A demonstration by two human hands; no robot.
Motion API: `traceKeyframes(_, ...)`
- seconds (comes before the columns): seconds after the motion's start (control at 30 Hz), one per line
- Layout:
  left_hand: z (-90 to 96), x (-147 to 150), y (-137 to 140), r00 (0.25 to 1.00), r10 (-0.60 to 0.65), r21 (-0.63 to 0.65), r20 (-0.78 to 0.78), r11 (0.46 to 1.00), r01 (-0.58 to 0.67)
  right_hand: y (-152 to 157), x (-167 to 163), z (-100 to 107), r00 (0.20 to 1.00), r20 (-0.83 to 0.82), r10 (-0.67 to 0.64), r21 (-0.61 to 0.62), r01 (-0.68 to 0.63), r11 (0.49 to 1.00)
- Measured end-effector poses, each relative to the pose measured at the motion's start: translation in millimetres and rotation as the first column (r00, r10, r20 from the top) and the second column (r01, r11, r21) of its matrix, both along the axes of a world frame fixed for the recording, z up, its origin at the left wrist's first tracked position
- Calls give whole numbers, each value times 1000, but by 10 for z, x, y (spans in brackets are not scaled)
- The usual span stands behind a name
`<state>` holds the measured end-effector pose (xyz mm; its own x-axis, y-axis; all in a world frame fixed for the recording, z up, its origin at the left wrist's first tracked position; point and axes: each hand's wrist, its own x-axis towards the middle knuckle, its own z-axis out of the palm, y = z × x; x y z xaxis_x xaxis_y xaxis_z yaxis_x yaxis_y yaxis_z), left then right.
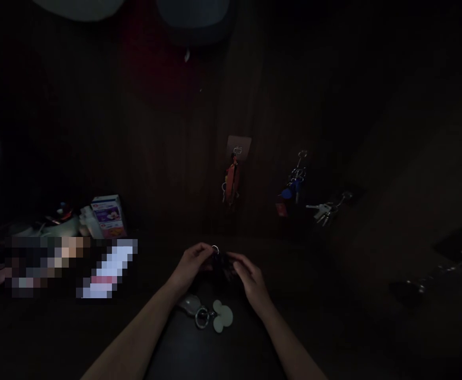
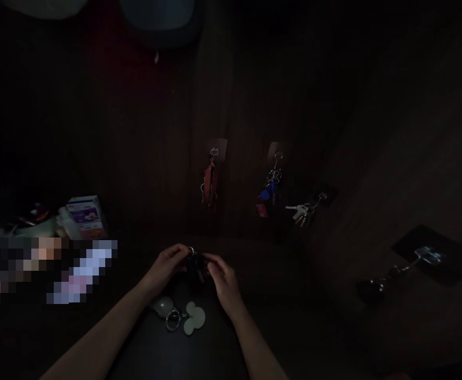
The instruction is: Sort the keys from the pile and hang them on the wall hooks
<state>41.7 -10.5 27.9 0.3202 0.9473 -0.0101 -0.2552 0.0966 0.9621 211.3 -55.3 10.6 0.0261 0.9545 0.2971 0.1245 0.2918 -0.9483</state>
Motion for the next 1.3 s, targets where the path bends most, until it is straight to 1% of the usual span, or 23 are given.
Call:
traceKeyframes(0.13, -36, -18, 27, 999, 49, -24, -3, 999, -49, -11, -6, -6, 1000, -22, 15, -4, -15, 1000)
traceKeyframes(0.23, -22, -33, 22, 998, 68, -31, -6, 997, -68, -7, 6, -14, 1000, -19, 8, 20, -8, 1000)
traceKeyframes(0.33, 10, -27, -9, 995, 81, -10, -50, 997, -81, 5, 20, -49, 998, 55, -43, 86, 38, 996)
traceKeyframes(0.43, 20, 16, -48, 990, 64, 42, -123, 997, -59, 18, 14, -106, 976, 191, -106, 174, 73, 982)
traceKeyframes(0.57, -10, 91, -76, 984, 25, 90, -175, 996, -10, 31, -33, -177, 907, 340, -247, 302, 143, 943)
traceKeyframes(0.67, -32, 108, -81, 985, 11, 114, -171, 993, 9, 32, -76, -189, 857, 380, -348, 420, 175, 890)
traceKeyframes(0.73, -37, 98, -79, 985, 15, 150, -174, 989, 12, 27, -96, -173, 850, 386, -359, 467, 155, 870)
traceKeyframes(0.8, -40, 80, -73, 981, 24, 212, -194, 977, 18, 22, -103, -146, 874, 369, -316, 455, 126, 882)
traceKeyframes(0.9, -52, 57, -54, 968, 54, 303, -244, 953, 23, 22, -94, -106, 936, 303, -180, 336, 72, 939)
traceKeyframes(0.97, -64, 50, -40, 959, 75, 336, -275, 942, 23, 28, -83, -92, 961, 259, -98, 260, 28, 965)
traceKeyframes(1.07, -77, 49, -30, 948, 88, 361, -307, 932, 31, 39, -70, -86, 977, 208, -46, 229, -3, 973)
traceKeyframes(1.17, -75, 50, -37, 942, 79, 363, -326, 930, 48, 37, -46, -72, 983, 162, -83, 235, 43, 971)
traceKeyframes(1.3, -61, 39, -52, 926, 87, 311, -366, 950, 34, 12, 48, -26, 966, 109, -234, 214, 207, 955)
